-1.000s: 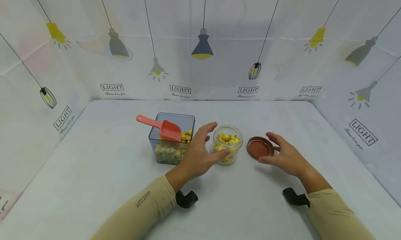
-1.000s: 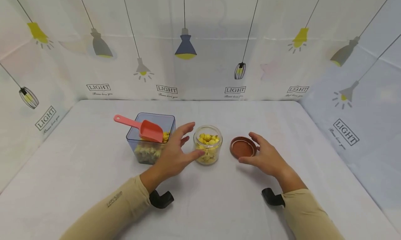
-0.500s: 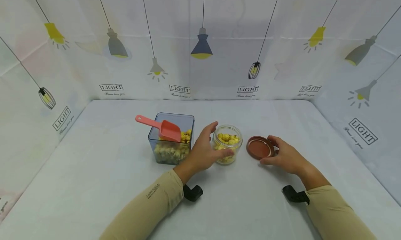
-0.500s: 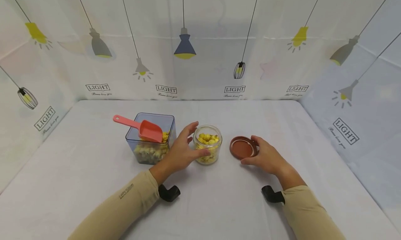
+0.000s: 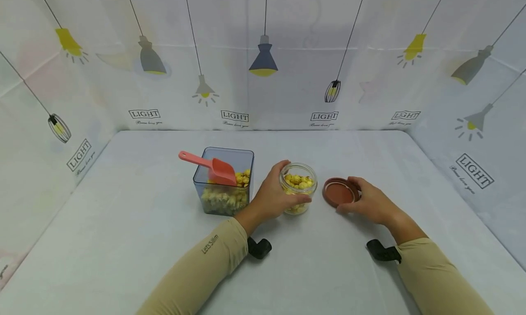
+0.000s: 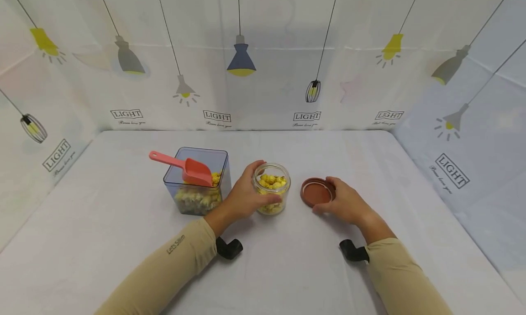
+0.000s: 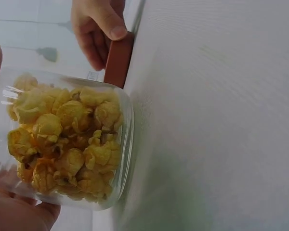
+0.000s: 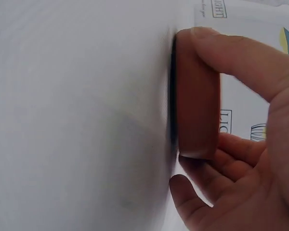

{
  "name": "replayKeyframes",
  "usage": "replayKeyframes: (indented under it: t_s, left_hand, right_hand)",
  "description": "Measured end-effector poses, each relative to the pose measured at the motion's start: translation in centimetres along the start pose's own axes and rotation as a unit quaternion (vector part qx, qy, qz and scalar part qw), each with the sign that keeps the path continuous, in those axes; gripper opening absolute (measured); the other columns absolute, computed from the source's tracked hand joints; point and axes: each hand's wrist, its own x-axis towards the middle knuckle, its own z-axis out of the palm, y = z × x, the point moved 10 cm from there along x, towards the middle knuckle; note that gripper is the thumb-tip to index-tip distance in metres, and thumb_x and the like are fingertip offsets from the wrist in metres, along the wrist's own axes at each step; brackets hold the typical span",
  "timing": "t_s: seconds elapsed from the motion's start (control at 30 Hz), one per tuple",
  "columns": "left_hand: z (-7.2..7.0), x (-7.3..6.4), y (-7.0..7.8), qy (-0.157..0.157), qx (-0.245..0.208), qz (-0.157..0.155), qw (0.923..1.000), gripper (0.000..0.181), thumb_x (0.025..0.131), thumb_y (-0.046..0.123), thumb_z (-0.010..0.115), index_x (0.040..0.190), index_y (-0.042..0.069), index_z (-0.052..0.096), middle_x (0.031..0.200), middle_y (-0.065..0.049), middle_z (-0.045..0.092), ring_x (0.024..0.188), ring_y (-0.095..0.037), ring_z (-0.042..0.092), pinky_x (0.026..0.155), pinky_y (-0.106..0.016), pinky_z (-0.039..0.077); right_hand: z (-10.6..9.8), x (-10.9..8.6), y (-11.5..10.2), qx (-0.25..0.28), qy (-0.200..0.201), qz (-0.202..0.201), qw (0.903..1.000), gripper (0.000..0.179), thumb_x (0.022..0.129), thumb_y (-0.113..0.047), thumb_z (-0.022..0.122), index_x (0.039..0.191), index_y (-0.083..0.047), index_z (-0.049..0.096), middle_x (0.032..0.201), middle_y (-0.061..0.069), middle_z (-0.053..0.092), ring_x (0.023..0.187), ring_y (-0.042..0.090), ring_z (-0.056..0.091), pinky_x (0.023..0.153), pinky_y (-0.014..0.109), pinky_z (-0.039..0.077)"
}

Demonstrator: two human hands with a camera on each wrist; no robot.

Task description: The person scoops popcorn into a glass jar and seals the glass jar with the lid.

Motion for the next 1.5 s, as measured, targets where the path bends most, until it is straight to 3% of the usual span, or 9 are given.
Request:
replayKeyframes:
  t_s: [0.33,0.7,0.97,1.13,1.37,1.5]
  left_hand:
    - [-0.3,0.2,-0.4,0.01,0.018,-0.004,0.9998,0.104,0.077,0.036,0.089,0.157,0.013,0.026,0.149,-0.013,0.043,0.131,-0.023,0.045,0.107,-0.046,0.039]
    - [-0.3,0.3,0.0,0.0,0.026,0.006,0.9996,0.103,0.078,0.037,0.088,0.156,0.012,0.027,0.149,-0.013,0.044,0.131,-0.023,0.047,0.106,-0.045,0.041]
    - [-0.1,0.2,-0.5,-0.003,0.027,0.001,0.9996,0.102,0.078,0.036,0.088,0.156,0.012,0.028,0.147,-0.011,0.046,0.128,-0.022,0.048,0.105,-0.044,0.041]
    - [0.0,0.2,-0.3,-0.003,0.025,0.005,0.9997,0.101,0.078,0.035,0.088,0.156,0.012,0.028,0.146,-0.01,0.047,0.127,-0.022,0.049,0.104,-0.043,0.042]
    - [0.0,0.2,-0.3,-0.003,0.023,-0.003,0.9997,0.103,0.077,0.032,0.089,0.156,0.011,0.027,0.146,-0.013,0.046,0.127,-0.023,0.049,0.106,-0.045,0.04]
    - [0.2,0.2,-0.6,-0.009,0.019,-0.016,0.9997,0.104,0.077,0.029,0.09,0.157,0.013,0.025,0.147,-0.012,0.045,0.127,-0.022,0.048,0.106,-0.045,0.039]
  right_hand:
    - [-0.8,0.0,-2.7,0.016,0.018,-0.055,0.9982,0.095,0.084,-0.032,0.082,0.149,0.01,0.029,0.145,0.028,0.041,0.128,0.043,0.047,0.098,0.058,0.045]
    - [-1.9,-0.8,-6.4,0.027,0.016,-0.091,0.9954,0.093,0.084,-0.028,0.083,0.15,0.009,0.029,0.147,0.026,0.041,0.128,0.042,0.046,0.101,0.058,0.044]
    - [-2.7,-1.3,-7.5,0.032,0.029,-0.107,0.9933,0.091,0.084,-0.023,0.084,0.149,0.008,0.029,0.144,0.024,0.044,0.127,0.039,0.047,0.102,0.058,0.042]
    - [-3.2,-1.4,-8.5,0.062,0.044,-0.129,0.9887,0.088,0.084,-0.018,0.083,0.149,0.007,0.029,0.144,0.022,0.044,0.127,0.039,0.049,0.1,0.055,0.046]
    - [-3.7,-1.6,-10.6,0.115,0.054,-0.161,0.9787,0.085,0.086,-0.008,0.08,0.151,0.007,0.027,0.148,0.021,0.04,0.138,0.038,0.04,0.096,0.036,0.05]
    - [-3.3,-1.3,-11.5,0.126,0.056,-0.172,0.9754,0.084,0.086,-0.007,0.079,0.151,0.006,0.028,0.148,0.02,0.041,0.137,0.036,0.041,0.097,0.04,0.049]
